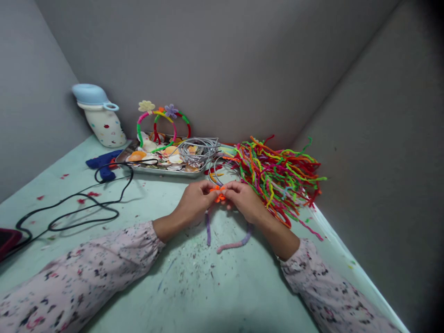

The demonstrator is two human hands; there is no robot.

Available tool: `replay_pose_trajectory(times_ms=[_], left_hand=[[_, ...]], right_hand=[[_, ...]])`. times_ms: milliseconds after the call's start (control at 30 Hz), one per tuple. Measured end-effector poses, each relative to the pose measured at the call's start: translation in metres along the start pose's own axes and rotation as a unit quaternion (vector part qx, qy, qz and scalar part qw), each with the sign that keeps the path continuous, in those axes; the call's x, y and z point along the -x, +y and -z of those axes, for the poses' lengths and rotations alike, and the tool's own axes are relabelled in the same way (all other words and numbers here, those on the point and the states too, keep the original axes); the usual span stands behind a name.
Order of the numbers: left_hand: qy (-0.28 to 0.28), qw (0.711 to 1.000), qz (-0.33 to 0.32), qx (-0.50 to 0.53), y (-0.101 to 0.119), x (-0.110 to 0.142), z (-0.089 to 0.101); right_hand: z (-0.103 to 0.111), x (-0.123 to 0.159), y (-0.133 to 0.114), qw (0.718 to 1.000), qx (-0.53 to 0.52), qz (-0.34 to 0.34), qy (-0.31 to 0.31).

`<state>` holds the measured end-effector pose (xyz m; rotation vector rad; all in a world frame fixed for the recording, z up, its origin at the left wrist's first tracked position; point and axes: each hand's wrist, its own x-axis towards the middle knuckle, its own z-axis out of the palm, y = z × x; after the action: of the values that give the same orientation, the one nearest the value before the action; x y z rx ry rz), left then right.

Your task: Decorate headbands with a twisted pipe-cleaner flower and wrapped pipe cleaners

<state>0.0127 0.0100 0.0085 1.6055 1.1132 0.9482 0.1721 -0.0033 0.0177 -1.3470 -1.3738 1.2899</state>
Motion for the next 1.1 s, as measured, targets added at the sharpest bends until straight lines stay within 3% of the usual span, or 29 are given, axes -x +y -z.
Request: replay_pose_trajectory(times_ms=[200,400,633,867,1100], left_hand=[[0.009,0.998,-0.010,-0.062,0.003,0.003,0.001],[-0.013,1.000,-0.001,0.001,0.010,0.004,0.001],[-0.014,0.999,0.012,0.031,0.009,0.006,-0.003],[-0.044,0.998,-0.011,0.043,0.004,0.003,-0.003],[-0.019,1.000,-0.010,-0.016,-0.003,0.004,-0.004]], right_hand=[[-0.006,0.004,-0.003,0.999,0.038,0.016,0.017],[-0.007,0.005,-0.005,0.999,0.039,0.002,0.015],[-0.006,0.008,-0.007,0.996,0.077,0.040,0.015],[-0.004,0.000,0.007,0.999,-0.041,-0.007,0.000],[-0.008,0.002,0.003,1.000,0.002,-0.006,0.006]])
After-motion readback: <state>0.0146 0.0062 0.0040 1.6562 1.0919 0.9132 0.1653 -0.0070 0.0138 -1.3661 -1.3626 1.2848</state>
